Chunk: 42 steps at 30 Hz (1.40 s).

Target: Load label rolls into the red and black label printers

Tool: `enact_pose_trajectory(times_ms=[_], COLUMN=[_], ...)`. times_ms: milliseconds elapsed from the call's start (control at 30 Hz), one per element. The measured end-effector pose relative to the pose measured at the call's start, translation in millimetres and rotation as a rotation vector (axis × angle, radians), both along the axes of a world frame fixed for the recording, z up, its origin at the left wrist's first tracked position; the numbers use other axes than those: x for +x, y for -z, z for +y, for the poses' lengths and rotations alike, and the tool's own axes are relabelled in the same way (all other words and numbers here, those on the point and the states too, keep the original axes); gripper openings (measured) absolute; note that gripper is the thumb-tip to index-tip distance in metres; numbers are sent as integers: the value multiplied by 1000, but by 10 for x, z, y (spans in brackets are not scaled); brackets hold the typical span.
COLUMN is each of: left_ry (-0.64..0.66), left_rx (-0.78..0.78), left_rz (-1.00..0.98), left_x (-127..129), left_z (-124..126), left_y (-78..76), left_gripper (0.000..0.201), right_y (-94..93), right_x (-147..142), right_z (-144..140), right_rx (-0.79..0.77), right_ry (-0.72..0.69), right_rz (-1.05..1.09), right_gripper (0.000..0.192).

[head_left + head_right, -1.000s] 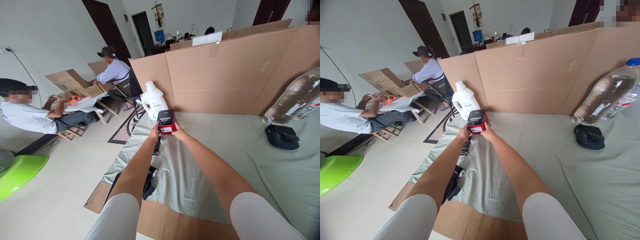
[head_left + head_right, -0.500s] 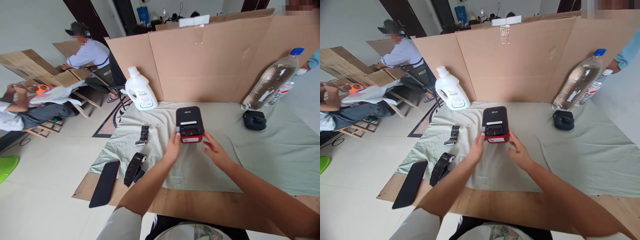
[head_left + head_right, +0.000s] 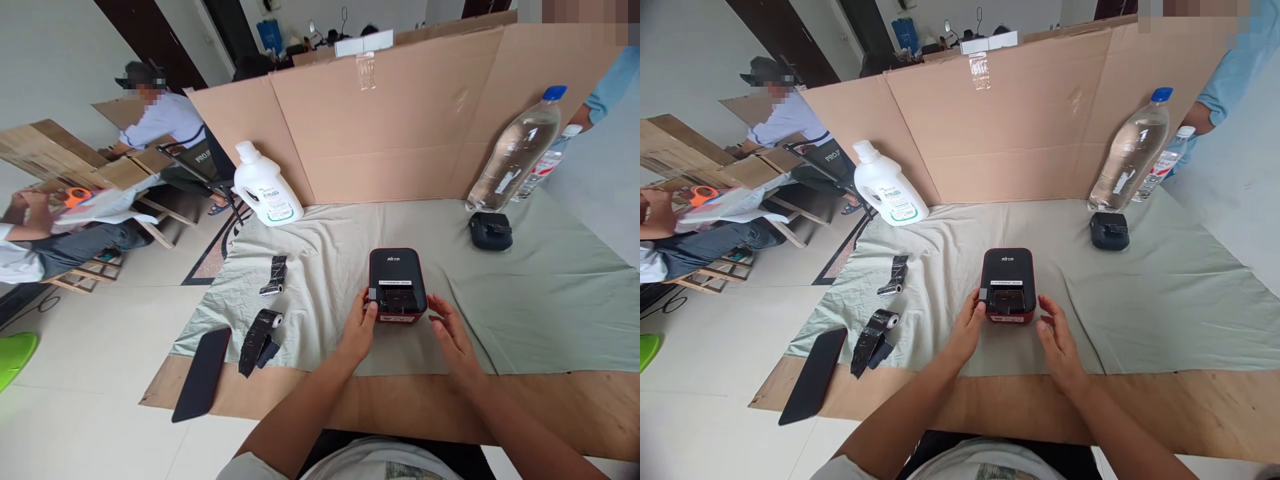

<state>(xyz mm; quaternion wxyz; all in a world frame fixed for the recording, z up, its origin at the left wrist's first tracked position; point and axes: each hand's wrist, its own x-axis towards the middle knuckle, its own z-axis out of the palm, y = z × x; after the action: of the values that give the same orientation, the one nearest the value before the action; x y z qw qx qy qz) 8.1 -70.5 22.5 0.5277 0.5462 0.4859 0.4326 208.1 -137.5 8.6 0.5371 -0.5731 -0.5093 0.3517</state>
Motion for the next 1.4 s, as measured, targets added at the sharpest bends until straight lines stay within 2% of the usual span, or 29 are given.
enact_pose_trajectory(times_ms=[133,300,367,467,833,1033,1233,1400], left_ry=[-46,200,274,316,312,289,269,279], left_rx=[3,1,-34,-61,-94,-47,-36,-64], left_rz=[-117,-355,-479,-582,-440,-406,-382,-431], left_x=[-58,-43,-18,10,8,39,30,35], left_z=[313,656,687,669,653,643,654,658], left_y=[56,53,51,54,-11,-53,-31,8], left_gripper=[58,61,67,72,80,89,98,89], right_y=[-133,-149,-92,-7,9,15,21,41], right_x=[-61,-290,-354,-376,-386,-386,-388,-352], right_z=[286,568,592,572,557,557,567,576], right_rx=[206,295,306,346,354,364,390,407], right_ry=[92,166,209,203,184,175,167,144], right_rz=[-190,-272,-305,-308,-209,-187,-185,-197], right_gripper=[38,35,38,42,48,48,59,41])
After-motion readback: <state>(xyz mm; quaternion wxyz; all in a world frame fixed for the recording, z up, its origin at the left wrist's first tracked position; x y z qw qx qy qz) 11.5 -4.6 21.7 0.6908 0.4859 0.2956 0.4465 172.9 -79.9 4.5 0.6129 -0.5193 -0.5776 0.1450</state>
